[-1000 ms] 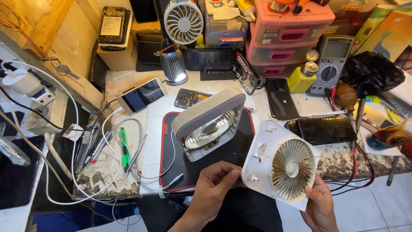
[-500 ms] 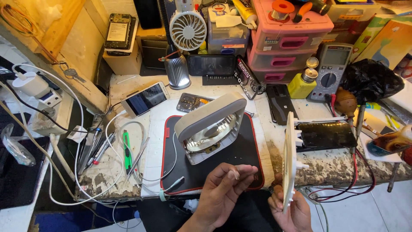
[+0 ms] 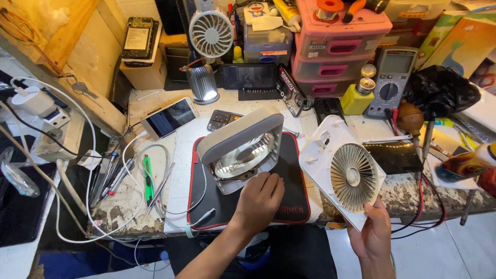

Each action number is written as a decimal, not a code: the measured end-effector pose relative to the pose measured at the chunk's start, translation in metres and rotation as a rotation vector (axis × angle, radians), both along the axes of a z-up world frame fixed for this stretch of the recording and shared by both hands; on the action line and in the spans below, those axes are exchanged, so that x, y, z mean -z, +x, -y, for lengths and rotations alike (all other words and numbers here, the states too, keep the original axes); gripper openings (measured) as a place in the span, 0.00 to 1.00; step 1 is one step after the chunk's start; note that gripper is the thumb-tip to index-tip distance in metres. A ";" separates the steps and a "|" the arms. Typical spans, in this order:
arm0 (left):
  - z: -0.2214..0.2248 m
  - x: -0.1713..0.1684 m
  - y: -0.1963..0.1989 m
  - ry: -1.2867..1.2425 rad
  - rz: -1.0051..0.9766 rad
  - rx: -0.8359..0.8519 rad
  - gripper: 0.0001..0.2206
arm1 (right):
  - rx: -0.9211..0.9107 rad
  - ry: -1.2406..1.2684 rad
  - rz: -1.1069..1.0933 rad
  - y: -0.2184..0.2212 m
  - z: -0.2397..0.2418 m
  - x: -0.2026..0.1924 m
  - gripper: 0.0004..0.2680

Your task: Disassembling a small portable desk fan using a screwdriver and prying the casing apart.

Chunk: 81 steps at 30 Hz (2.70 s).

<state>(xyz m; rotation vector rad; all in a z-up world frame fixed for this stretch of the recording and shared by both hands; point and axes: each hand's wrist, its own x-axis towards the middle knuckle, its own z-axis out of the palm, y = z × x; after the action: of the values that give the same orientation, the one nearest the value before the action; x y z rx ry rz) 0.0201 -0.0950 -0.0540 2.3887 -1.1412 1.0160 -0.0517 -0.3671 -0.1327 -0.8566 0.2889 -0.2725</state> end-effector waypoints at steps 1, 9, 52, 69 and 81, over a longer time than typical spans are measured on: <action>0.002 0.001 0.001 0.001 0.003 0.008 0.02 | 0.008 0.001 0.003 0.001 0.001 0.000 0.25; 0.000 0.013 -0.002 0.239 -0.217 -0.045 0.08 | -0.036 0.075 0.093 -0.002 0.003 0.000 0.26; -0.003 -0.006 -0.013 -0.871 -1.071 -0.188 0.07 | -0.027 0.062 0.054 -0.004 0.004 0.001 0.28; -0.065 -0.060 -0.070 -1.615 -1.233 0.499 0.06 | 0.080 -0.177 -0.143 -0.002 -0.016 -0.009 0.27; -0.098 -0.079 -0.087 -1.009 -1.328 0.168 0.06 | 0.011 -0.112 -0.015 -0.001 -0.020 -0.016 0.28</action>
<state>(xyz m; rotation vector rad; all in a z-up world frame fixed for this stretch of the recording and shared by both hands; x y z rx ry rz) -0.0671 0.0029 0.0254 1.4674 -0.1758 -0.1908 -0.0524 -0.3475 -0.1169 -0.9678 0.2949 -0.2944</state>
